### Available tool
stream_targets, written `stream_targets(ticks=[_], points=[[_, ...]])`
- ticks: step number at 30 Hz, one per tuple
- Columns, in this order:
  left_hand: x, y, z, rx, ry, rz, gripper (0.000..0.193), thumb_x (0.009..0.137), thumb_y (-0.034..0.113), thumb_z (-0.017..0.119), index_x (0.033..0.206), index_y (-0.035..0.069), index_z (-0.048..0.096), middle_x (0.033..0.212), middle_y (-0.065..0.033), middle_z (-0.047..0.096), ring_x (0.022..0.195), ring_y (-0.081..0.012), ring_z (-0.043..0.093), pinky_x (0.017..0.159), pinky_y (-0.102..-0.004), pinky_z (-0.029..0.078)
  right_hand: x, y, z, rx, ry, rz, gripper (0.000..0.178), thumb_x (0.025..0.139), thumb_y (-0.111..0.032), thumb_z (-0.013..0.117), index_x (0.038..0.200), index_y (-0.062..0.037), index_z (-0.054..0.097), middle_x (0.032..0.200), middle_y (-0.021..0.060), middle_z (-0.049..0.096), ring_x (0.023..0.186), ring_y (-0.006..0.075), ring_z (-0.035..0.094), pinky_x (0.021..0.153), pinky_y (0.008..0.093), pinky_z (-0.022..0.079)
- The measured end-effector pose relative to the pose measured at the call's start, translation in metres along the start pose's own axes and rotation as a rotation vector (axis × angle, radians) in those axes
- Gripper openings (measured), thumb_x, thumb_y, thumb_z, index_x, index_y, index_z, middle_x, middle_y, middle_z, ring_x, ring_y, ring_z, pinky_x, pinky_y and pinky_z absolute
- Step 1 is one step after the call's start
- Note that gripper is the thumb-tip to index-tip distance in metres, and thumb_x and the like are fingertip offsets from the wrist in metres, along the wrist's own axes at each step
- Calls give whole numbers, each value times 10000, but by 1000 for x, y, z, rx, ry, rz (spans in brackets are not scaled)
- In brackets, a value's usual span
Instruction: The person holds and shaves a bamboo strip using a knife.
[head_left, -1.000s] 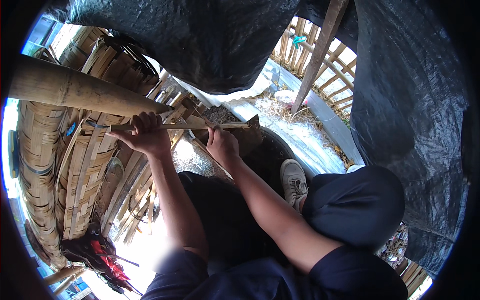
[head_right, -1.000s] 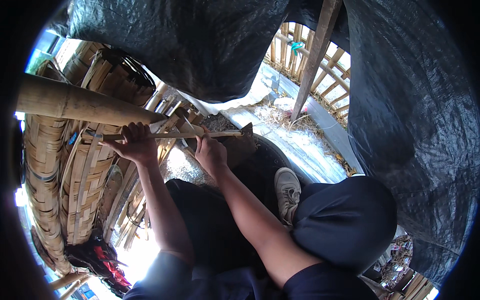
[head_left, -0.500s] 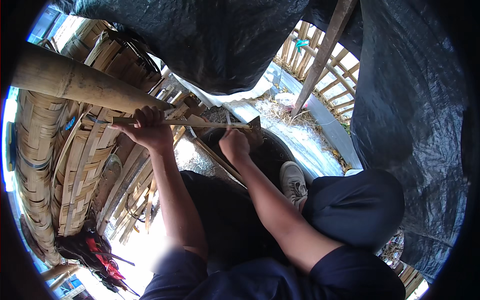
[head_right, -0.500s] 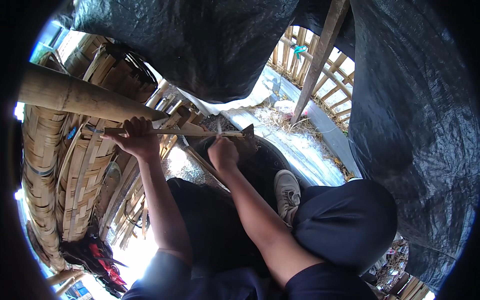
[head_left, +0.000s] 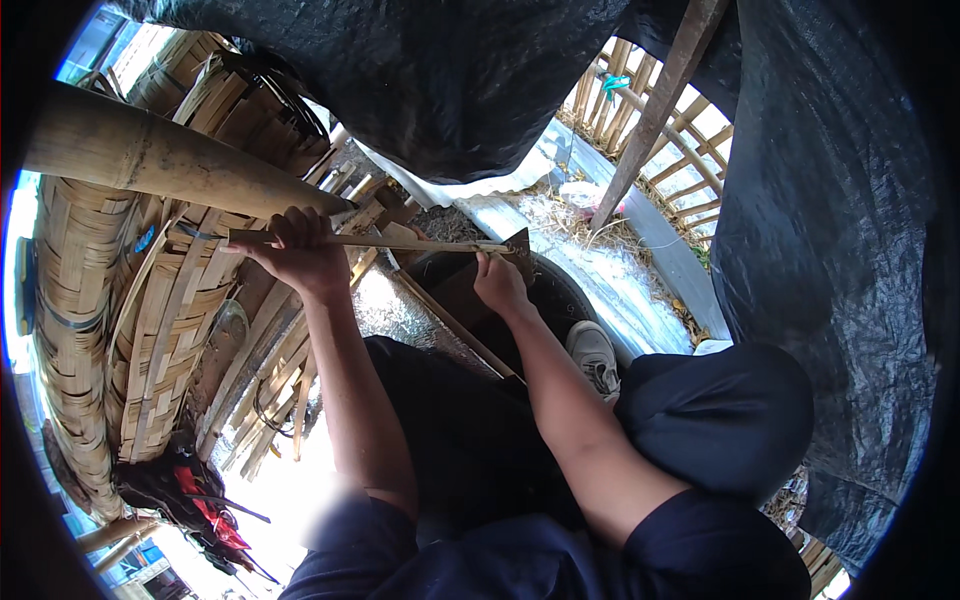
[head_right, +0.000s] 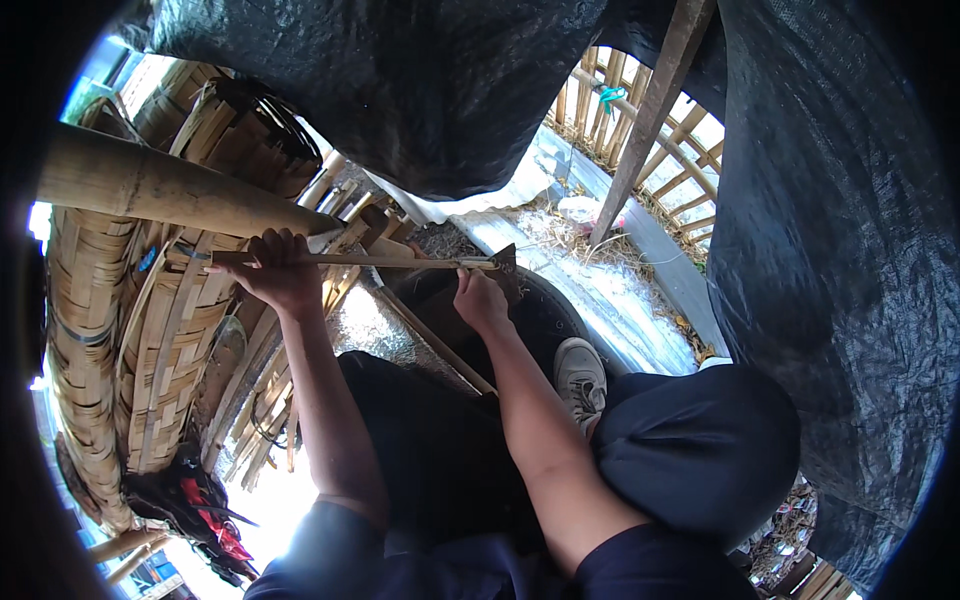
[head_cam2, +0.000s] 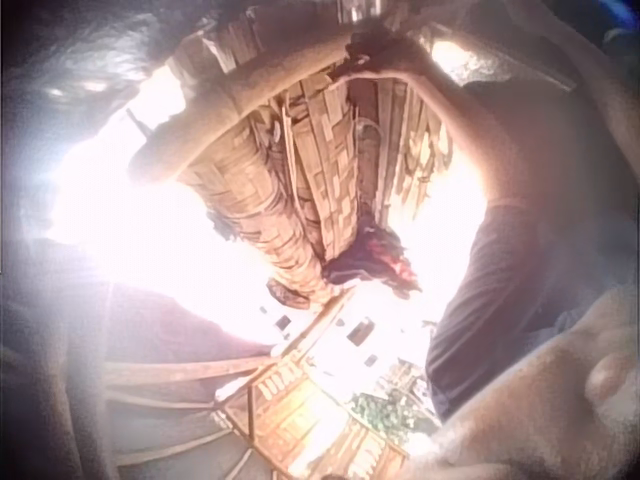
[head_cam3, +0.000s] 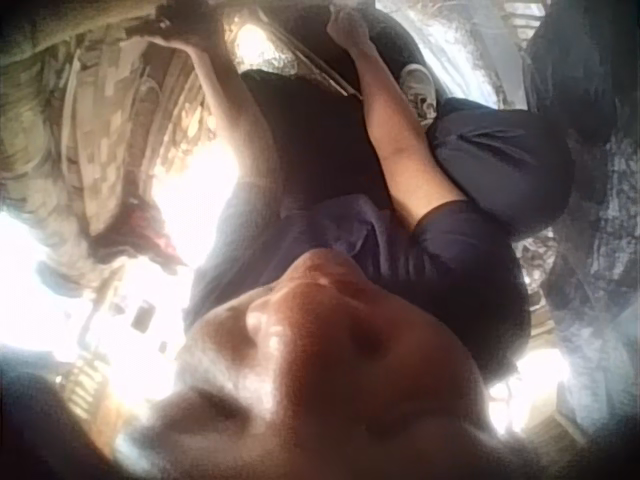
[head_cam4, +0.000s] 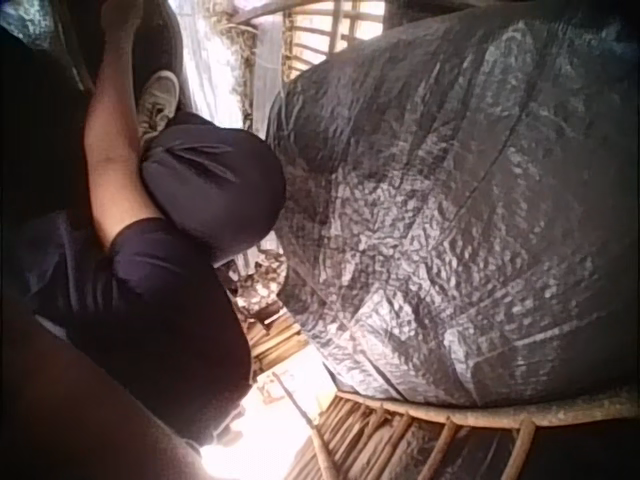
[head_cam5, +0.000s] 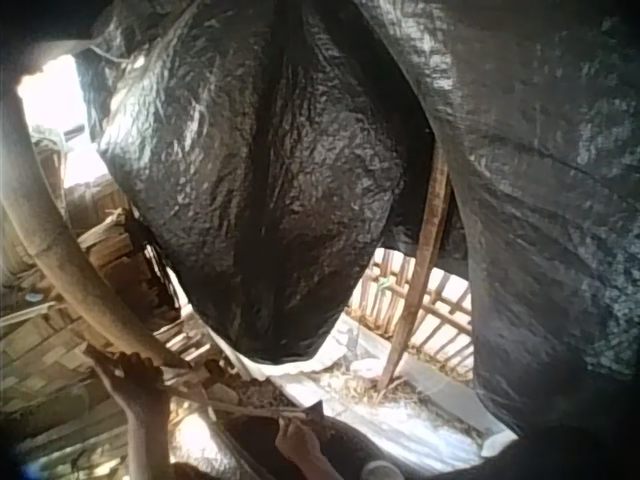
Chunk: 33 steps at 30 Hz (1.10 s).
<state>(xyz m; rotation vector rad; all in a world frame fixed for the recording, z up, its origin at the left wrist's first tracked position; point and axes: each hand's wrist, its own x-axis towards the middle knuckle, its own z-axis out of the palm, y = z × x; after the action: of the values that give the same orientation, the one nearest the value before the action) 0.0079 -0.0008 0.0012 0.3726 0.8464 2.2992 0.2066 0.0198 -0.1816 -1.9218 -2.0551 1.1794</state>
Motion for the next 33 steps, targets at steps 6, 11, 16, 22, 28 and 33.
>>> stream_targets(ticks=[6, 11, 16, 22, 28, 33], points=[[7, 2, 2, 31, 55, -2, 720, 778, 819, 357, 517, 167, 200, 505, 40, 194, 488, -97, 171, 491, -253, 175, -12, -44, -13, 66, -75, 32, 497, 976, -358, 309, 940, 10, 642, 934, 258, 658, 931, 409, 633, 834, 495, 494], [9, 7, -10, 16, 54, -7, 718, 779, 818, 363, 518, 169, 202, 505, 39, 192, 490, -96, 176, 496, -257, 172, -54, -100, -6, 162, 40, -53, 424, 970, -312, 346, 889, 3, 618, 804, 226, 667, 816, 397, 661, 749, 488, 527], [8, 4, -9, -7, 42, 5, 720, 784, 817, 362, 511, 169, 207, 498, 39, 183, 487, -103, 171, 501, -262, 165, -24, -26, 4, 37, 111, 19, 382, 967, -309, 386, 911, -1, 604, 801, 216, 676, 791, 374, 678, 702, 463, 545], [8, 2, -7, 5, 53, 5, 725, 789, 813, 362, 510, 161, 208, 497, 37, 191, 488, -103, 159, 498, -261, 167, -25, -46, 5, 88, 81, -29, 409, 972, -295, 373, 884, 12, 628, 796, 243, 664, 792, 388, 670, 703, 478, 542], [8, 8, -8, -10, 28, -17, 732, 781, 820, 362, 518, 157, 198, 504, 39, 183, 498, -100, 158, 492, -257, 167, -53, -92, -9, 197, 9, -268, 374, 976, -274, 369, 888, 17, 588, 727, 260, 640, 742, 413, 656, 677, 505, 540], [8, 1, -8, -5, -4, -12, 728, 779, 816, 379, 523, 158, 201, 512, 41, 192, 499, -98, 160, 490, -254, 160, -16, 0, 11, 51, 167, 5, 382, 975, -269, 378, 869, 21, 602, 790, 246, 662, 763, 392, 668, 678, 496, 542]])
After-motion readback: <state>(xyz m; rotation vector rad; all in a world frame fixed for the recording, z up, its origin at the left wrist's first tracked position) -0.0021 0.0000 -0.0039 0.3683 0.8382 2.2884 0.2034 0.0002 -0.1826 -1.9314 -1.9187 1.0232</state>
